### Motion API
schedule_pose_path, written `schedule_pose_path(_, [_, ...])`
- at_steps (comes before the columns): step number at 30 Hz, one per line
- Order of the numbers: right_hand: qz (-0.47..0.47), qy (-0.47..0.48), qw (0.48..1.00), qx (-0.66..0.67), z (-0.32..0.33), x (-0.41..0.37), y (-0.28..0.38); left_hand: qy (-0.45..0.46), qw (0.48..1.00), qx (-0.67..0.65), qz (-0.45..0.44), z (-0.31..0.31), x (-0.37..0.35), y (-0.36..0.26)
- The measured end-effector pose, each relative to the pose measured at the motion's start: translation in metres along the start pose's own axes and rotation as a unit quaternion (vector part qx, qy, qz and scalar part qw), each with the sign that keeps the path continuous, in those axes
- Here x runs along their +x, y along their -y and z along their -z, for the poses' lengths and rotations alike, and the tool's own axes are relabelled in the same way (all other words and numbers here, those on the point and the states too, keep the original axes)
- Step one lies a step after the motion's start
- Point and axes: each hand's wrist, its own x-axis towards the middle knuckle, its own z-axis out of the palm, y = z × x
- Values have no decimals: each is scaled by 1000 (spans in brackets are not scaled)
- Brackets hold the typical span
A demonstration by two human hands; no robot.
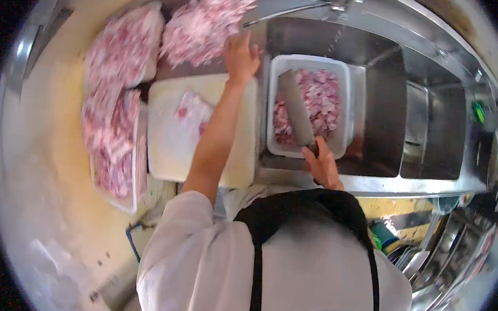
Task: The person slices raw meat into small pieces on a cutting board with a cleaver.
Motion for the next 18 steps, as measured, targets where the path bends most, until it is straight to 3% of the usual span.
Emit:
schedule_pose_path(1, [5, 22, 1000, 0, -6, 2, 9, -26, 999, 48, 3, 19, -31, 4])
schedule_pose_path(3, [-101, 65, 992, 35, -10, 3, 31, -30, 991, 128, 3, 53, -104, 21])
schedule_pose_path(4, [6, 59, 998, 1, -18, 5, 17, -11, 987, 162, 2, 71, -142, 37])
schedule_pose_path(7, [50, 138, 989, -2, -33, 10, 45, 36, 977, 203, 46, 120, -196, 60])
schedule_pose_path(9, [63, 177, 981, -49, -49, 11, 68, -63, 979, 152, 122, 131, -229, 86])
schedule_pose_path(13, [119, 240, 957, -109, -103, 19, 86, -77, 981, 42, 172, 163, -219, 95])
schedule_pose_path(18, [159, 232, 948, -147, -152, 33, 96, -68, 994, 26, 81, 175, -193, 110])
